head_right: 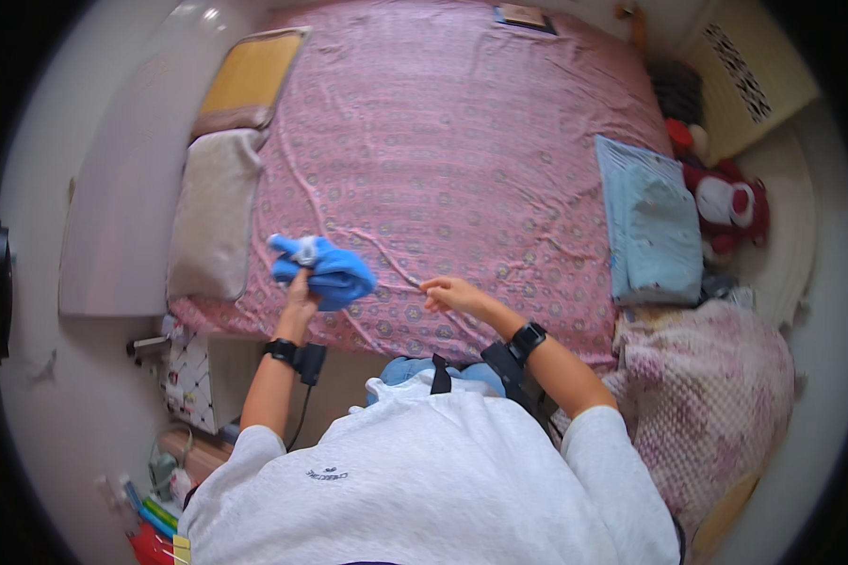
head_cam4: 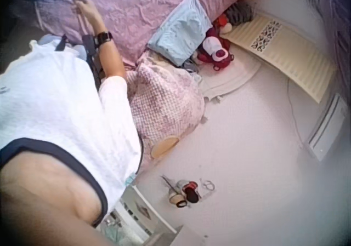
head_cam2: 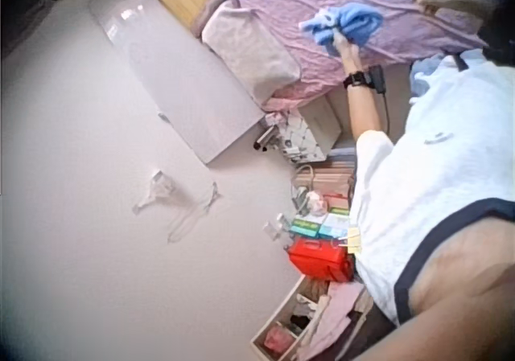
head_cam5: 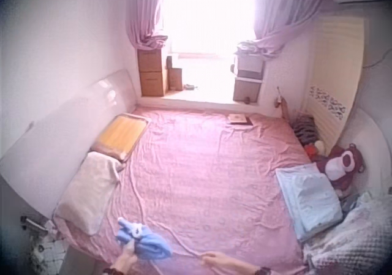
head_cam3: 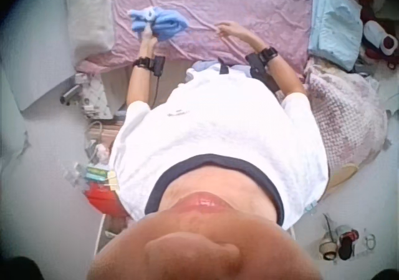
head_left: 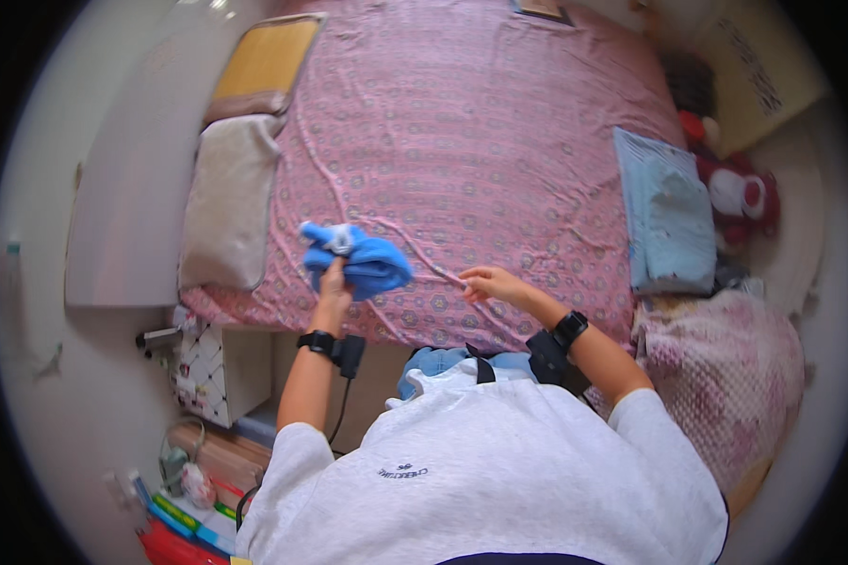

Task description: The person unfolds and spreads two blankets over a bed, smoothing the fabric by hand and pulling the edges to cover the surface.

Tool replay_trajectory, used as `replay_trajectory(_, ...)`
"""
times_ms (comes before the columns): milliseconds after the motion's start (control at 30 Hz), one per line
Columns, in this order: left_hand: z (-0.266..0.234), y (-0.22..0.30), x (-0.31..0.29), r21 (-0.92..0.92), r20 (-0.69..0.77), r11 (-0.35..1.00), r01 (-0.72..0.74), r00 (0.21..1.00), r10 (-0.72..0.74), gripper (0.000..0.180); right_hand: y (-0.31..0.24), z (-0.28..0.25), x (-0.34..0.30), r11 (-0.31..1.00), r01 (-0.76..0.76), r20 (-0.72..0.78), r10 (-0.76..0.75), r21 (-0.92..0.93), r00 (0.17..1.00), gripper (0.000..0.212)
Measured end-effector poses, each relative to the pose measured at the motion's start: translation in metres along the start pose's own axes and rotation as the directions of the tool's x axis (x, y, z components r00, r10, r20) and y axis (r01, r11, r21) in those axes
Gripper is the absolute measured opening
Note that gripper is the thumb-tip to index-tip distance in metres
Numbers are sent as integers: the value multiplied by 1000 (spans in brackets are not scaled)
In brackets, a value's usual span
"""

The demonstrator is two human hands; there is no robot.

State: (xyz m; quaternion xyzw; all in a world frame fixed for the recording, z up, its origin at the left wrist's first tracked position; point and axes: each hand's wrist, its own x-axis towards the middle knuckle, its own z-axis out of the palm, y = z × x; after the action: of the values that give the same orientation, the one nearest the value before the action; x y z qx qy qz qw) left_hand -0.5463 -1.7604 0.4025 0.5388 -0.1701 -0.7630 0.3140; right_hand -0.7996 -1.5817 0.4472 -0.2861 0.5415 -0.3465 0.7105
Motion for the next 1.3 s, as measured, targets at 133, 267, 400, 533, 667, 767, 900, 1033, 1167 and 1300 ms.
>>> replay_trajectory(133,-31,22,28,-84,-102,994,-65,993,56,32,19,-38,-18,992,-14,-193,38,127,980,28)
replay_trajectory(267,5,-8,37,108,-6,993,38,999,-38,27,47,-72,-65,924,6,-398,160,383,903,27)
replay_trajectory(400,84,-47,13,413,240,896,161,930,-278,31,71,-101,-111,848,76,-501,235,524,833,25)
replay_trajectory(533,146,-88,5,559,280,813,161,887,-368,34,114,-157,-144,768,233,-631,269,597,727,22)
replay_trajectory(667,171,-136,13,579,319,802,146,865,-388,35,152,-224,-171,640,470,-739,237,607,631,20)
replay_trajectory(767,196,-170,0,588,268,785,197,868,-418,35,197,-281,-194,536,632,-818,235,560,525,21)
replay_trajectory(900,233,-190,-35,693,159,686,223,881,-446,36,225,-344,-206,449,723,-842,399,524,363,26)
replay_trajectory(1033,247,-196,-54,711,139,664,229,881,-453,39,239,-394,-207,443,750,-850,434,491,299,40)
replay_trajectory(1167,246,-192,-67,659,150,718,224,897,-417,39,220,-417,-192,226,845,-784,542,484,304,27)
replay_trajectory(1300,271,-203,-72,706,124,669,231,891,-437,38,228,-481,-220,362,859,-910,336,363,243,13)
